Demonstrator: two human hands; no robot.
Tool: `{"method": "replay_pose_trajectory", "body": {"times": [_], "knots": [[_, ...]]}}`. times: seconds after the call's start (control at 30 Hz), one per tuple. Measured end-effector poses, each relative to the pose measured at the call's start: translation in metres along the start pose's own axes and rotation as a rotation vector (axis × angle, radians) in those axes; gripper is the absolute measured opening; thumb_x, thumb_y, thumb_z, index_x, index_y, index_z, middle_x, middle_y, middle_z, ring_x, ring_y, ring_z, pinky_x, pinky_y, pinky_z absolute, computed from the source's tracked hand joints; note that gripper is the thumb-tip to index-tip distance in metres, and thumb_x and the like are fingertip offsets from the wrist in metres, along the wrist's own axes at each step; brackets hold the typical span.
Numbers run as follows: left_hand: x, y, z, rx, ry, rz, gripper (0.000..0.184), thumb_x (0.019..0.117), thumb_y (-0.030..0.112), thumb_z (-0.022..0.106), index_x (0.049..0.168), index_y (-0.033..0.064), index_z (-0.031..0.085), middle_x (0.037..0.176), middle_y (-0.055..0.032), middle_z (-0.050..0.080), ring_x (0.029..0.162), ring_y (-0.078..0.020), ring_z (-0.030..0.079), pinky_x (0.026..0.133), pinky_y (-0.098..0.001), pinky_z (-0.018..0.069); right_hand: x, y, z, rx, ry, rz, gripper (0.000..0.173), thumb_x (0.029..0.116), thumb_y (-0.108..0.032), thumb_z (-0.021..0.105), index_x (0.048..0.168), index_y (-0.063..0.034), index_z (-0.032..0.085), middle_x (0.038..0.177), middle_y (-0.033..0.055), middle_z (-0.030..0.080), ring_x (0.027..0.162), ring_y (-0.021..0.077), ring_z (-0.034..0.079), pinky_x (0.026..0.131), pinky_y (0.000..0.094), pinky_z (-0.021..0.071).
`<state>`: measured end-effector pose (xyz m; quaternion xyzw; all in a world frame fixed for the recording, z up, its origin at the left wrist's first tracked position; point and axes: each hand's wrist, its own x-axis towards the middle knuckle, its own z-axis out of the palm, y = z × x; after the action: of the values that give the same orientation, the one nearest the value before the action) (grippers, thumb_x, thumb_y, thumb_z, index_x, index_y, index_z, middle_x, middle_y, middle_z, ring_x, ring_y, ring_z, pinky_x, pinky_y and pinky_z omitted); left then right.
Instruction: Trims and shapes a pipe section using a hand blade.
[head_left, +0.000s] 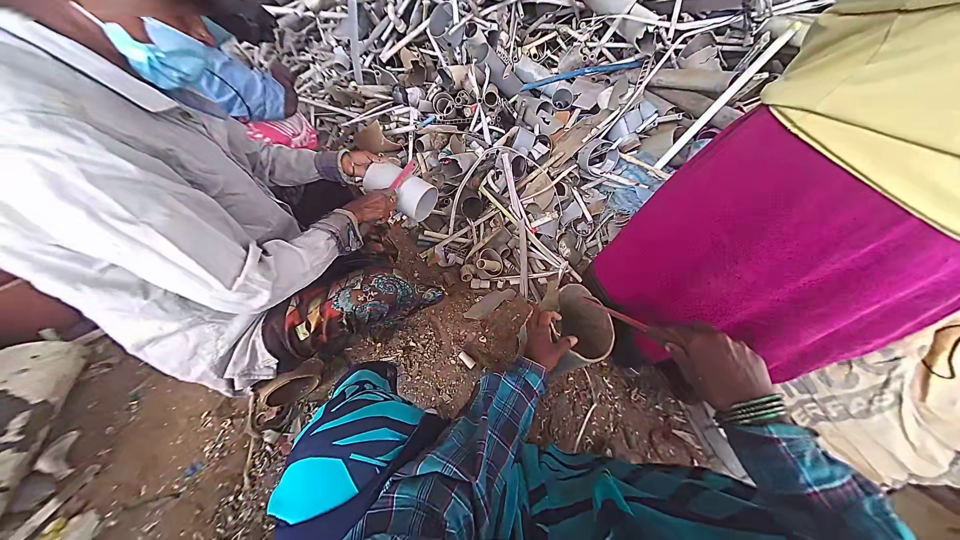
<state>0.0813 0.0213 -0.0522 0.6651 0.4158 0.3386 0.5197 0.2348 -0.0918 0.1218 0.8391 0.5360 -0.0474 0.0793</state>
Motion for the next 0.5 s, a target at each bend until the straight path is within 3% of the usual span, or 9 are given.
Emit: {"method": "replay_pose_trajectory", "body": {"times": [0.17,0.37,0.5], "knots": [[0.000,-0.001,-0.002,-0.001,-0.041,-0.024,0.061,0.0885,0.014,0.077,0.138,-0.0099,0.050,0.161,-0.0367,0.018,0.150,-0.0481,0.023,0.122,-0.0500,0.0231,0.024,-0.017,0.020,-0.105,-0.149,-0.046,0.036,0.1072,-0.018,0.053,0.136,0.0007,0.061,0.143,0.0283,0.055,0.119,0.0496,0.061,0.094,0.0637,0.0492],[0.004,-0.004,-0.001,-0.031,-0.032,-0.013,0.062,0.0873,0.015,0.078,0.137,-0.0091,0.052,0.162,-0.0367,0.017,0.150,-0.0482,0.023,0.122,-0.0500,0.0225,0.011,-0.017,-0.013,-0.071,0.069,-0.058,0.027,0.1025,-0.013,0.061,0.123,0.0029,0.069,0.130,0.0294,0.063,0.107,0.0516,0.066,0.084,0.0667,0.0509],[0.005,-0.007,-0.002,-0.043,-0.021,-0.004,0.060,0.0874,0.014,0.078,0.136,-0.0098,0.052,0.161,-0.0374,0.017,0.150,-0.0494,0.022,0.122,-0.0514,0.0222,0.035,-0.028,0.021,-0.149,-0.160,-0.056,0.032,0.1059,-0.014,0.055,0.134,0.0006,0.061,0.142,0.0278,0.055,0.117,0.0493,0.062,0.092,0.0629,0.0501]]}}
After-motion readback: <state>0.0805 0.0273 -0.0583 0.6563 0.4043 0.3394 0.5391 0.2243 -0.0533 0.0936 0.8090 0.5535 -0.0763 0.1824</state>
